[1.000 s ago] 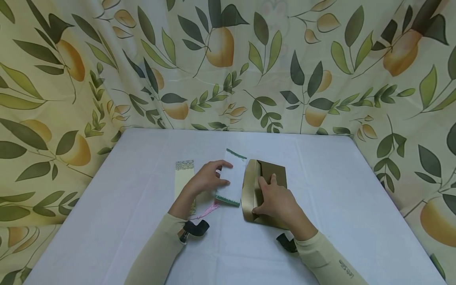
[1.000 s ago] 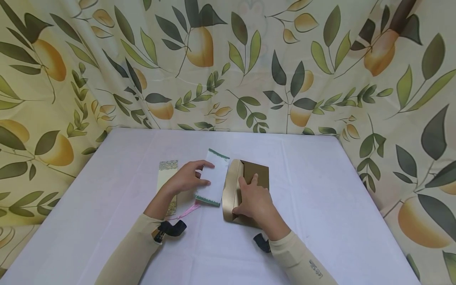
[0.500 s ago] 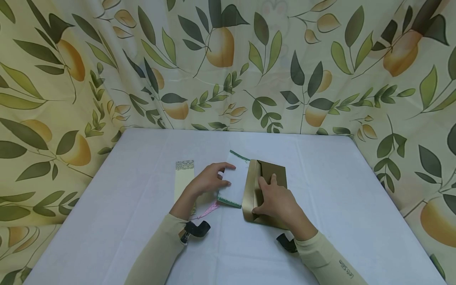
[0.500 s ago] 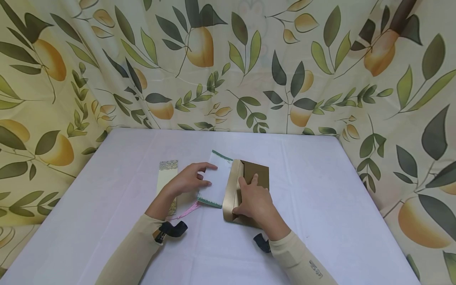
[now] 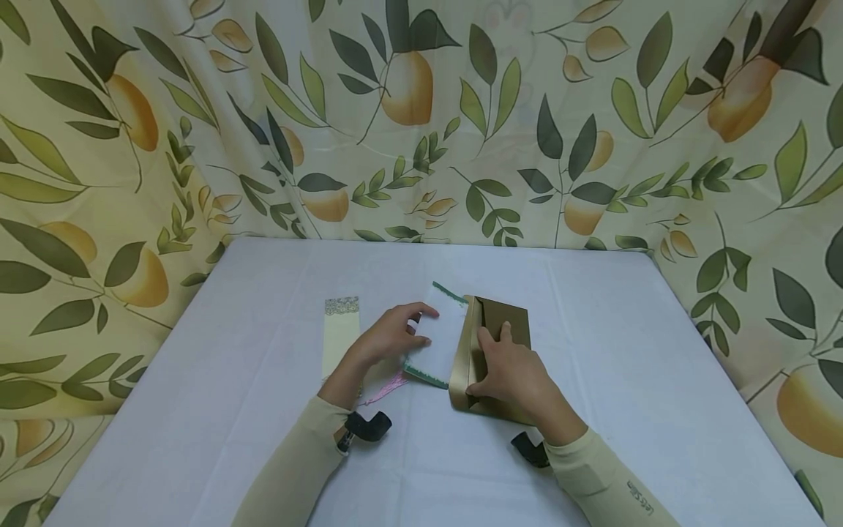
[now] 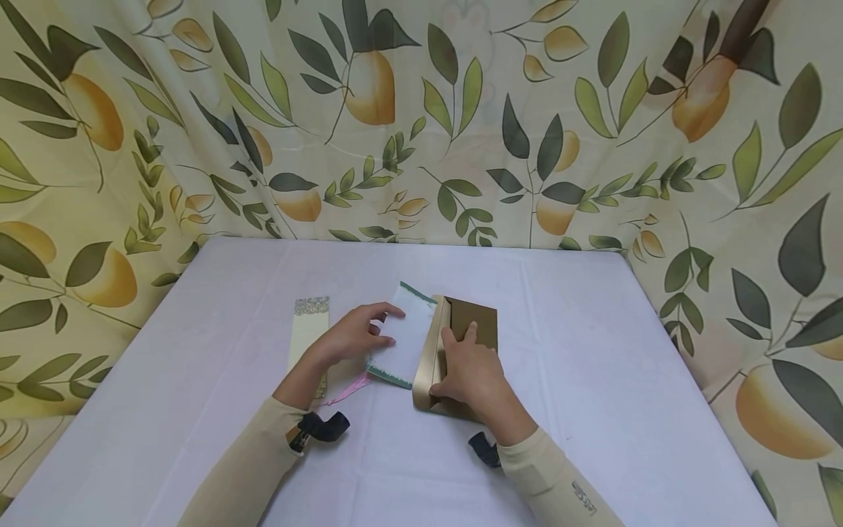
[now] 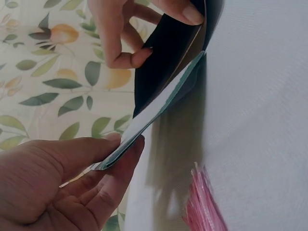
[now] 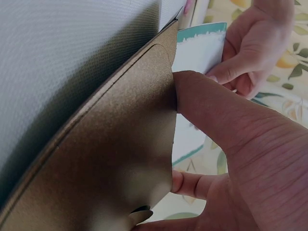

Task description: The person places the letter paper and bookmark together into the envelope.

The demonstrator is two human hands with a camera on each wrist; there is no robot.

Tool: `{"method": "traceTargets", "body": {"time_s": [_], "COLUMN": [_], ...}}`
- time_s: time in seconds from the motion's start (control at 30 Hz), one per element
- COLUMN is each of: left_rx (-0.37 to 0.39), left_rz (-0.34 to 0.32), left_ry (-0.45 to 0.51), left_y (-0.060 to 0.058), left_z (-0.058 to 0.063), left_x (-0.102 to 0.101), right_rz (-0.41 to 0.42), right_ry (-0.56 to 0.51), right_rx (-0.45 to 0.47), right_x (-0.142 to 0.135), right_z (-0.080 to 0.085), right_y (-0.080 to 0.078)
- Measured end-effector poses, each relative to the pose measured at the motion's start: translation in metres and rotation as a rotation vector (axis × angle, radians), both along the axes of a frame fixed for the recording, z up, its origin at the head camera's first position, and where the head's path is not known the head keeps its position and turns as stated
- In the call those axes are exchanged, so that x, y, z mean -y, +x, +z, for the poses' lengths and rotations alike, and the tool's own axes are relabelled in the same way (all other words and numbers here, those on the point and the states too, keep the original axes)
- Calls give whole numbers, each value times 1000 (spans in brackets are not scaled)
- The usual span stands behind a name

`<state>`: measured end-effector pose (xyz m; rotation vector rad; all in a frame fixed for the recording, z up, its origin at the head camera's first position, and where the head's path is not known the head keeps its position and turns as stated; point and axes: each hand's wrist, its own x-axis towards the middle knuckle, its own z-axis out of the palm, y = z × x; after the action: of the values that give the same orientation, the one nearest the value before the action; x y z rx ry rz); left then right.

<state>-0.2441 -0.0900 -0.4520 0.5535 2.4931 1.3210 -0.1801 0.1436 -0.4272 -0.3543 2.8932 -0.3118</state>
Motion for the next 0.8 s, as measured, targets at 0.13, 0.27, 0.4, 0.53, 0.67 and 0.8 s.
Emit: {"method": "traceTargets", "body": {"time_s": [0.13, 0.27, 0.4, 0.53, 0.67, 0.8], "left_rx": [10, 20, 28, 71, 110, 107], "left_rz": [10, 33, 45, 39, 32, 19], "left_ry": [1, -7, -30, 4, 39, 52], "left_y": [-1, 0, 1, 2, 2, 1], "left_z": [-2, -3, -3, -4, -4, -6], "left_x": [-2, -3, -6, -7, -8, -8], "right_rz": [5, 6, 0, -2, -2, -2], "right_ry": [-7, -7, -3, -2, -2, 2], "right_rx": [-1, 4, 6, 8, 9, 4], "right_x": [0, 0, -1, -1, -1, 0], "right_z": [1, 1, -2, -3, -4, -4], "right_y": [1, 1, 0, -1, -2, -2]}}
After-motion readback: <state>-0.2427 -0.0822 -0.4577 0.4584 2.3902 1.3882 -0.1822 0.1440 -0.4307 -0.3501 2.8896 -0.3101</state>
